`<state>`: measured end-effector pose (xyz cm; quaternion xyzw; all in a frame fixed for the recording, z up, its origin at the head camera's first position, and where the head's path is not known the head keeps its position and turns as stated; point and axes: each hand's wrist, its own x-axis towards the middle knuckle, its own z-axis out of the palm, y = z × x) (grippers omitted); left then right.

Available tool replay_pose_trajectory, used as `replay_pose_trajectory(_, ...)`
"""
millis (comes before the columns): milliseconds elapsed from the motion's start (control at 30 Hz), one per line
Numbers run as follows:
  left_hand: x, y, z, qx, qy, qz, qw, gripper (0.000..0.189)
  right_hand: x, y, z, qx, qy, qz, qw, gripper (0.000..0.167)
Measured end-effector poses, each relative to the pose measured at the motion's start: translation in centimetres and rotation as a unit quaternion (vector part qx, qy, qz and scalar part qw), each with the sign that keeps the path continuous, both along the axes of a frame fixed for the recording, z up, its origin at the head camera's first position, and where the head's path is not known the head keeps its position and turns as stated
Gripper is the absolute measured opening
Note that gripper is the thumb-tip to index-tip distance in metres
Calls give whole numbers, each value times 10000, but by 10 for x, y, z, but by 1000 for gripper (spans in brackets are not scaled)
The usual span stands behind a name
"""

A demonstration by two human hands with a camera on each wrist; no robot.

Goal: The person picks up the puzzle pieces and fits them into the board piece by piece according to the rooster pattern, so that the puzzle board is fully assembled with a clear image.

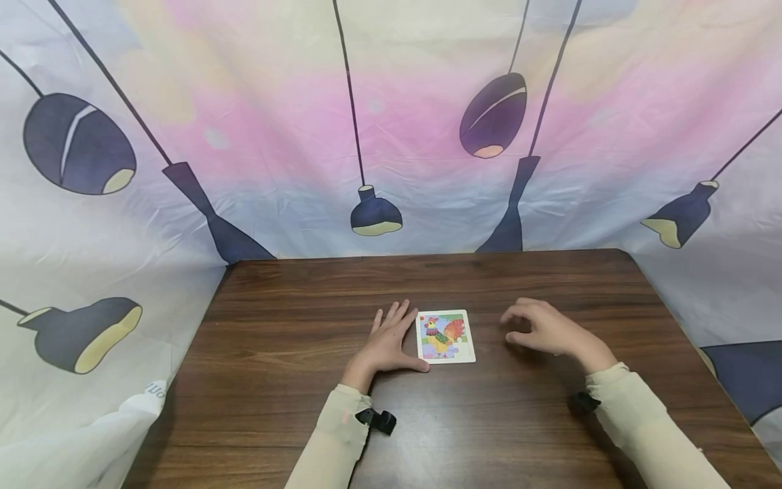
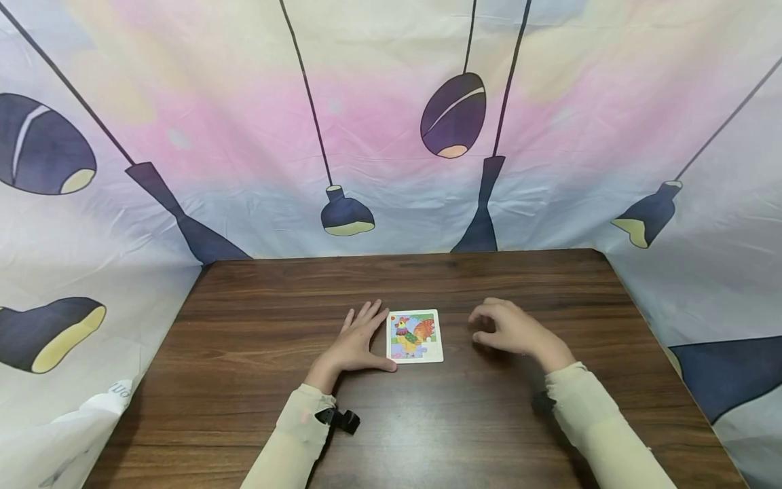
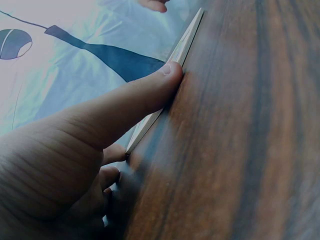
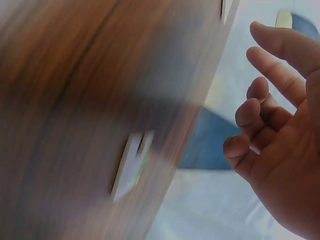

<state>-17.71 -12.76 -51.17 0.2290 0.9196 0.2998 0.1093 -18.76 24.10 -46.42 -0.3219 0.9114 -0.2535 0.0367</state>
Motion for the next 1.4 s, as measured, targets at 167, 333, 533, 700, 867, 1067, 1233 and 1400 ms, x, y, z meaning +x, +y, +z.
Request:
replay_pose_trajectory(167, 1, 0, 0, 29, -11, 9, 10000, 120, 4, 33, 0, -322, -153, -297, 9989, 27)
replay_pose_trajectory(333, 1, 0, 1, 15, -11, -14, 10000, 120, 8, 59, -1, -413, -507, -535, 9964, 29)
replay_pose_trajectory(533, 0, 0, 1, 12, -8, -33, 10000, 120, 10, 78, -6, -447, -1006, -802, 9907, 35)
replay_pose_trajectory(700, 1, -1, 2, 42, -23, -34, 10000, 120, 12, 88, -10, -529, -1346, -855, 9858, 39)
replay_pose_trajectory(867, 1, -1, 2, 60, -27, -45, 10000, 119, 14, 96, -12, -721, -1912, -698, 9764, 43)
replay_pose_trajectory(1067, 1, -2, 2, 42, -30, -18, 10000, 120, 13, 98, -15, -835, -2021, -670, 9735, 38)
replay_pose_trajectory(1233, 1, -3, 2, 45, -28, -29, 10000, 120, 13, 98, -18, -949, -2009, -632, 9729, 32)
replay_pose_trajectory(1400, 2, -2, 2, 46, -7, -53, 10000, 119, 15, 98, -20, -875, -1933, -592, 9754, 33)
